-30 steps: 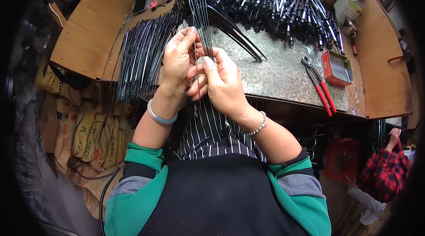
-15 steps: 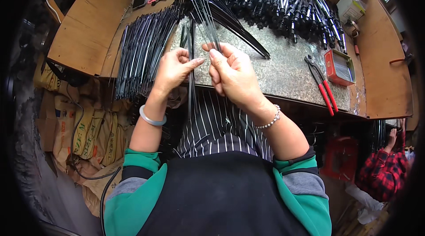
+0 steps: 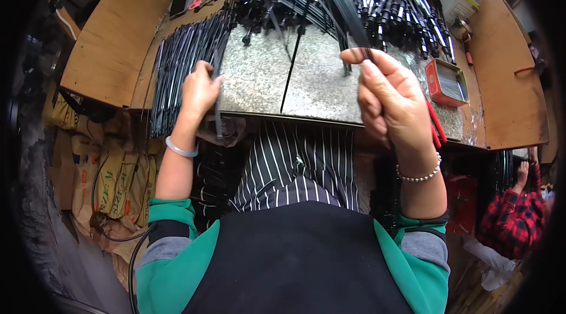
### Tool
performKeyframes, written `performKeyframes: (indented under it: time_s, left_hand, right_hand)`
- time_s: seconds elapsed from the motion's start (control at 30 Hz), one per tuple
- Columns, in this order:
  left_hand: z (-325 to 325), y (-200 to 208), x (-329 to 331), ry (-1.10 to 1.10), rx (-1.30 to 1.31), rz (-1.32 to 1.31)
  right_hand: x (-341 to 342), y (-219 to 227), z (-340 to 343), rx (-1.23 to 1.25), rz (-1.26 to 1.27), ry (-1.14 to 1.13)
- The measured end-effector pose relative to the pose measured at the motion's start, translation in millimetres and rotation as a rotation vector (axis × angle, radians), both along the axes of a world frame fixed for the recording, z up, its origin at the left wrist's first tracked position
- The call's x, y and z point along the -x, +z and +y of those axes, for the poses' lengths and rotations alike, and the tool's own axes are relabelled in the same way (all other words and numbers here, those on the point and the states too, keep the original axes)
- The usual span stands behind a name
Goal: Assembling and securing bundles of black plastic rods using pliers at a workbench.
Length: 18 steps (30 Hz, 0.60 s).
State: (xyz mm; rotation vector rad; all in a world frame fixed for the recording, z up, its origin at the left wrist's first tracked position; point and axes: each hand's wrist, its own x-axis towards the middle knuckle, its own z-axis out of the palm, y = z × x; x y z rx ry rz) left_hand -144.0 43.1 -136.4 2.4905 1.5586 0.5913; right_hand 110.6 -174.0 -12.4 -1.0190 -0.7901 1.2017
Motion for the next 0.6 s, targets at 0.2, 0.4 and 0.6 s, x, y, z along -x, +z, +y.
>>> performKeyframes:
  time_s: [0.2, 0.4, 0.6]
  left_hand:
    - [-5.9, 37.2, -24.8, -0.205, -0.384, -0.035]
    - [-54.3, 62.9, -170.6, -0.449, 0.968, -1.197]
    - [-64.4, 81.4, -225.0, -0.839, 1.151, -1.511]
  right_hand:
    - [-33.8, 12.3, -30.8, -0.062, 0.064, -0.034]
    - [-34.1, 19.0, -44.7, -0.063, 0.091, -0.033]
    - [-28.0, -5.8, -91.6, 0.019, -0.25, -0.049]
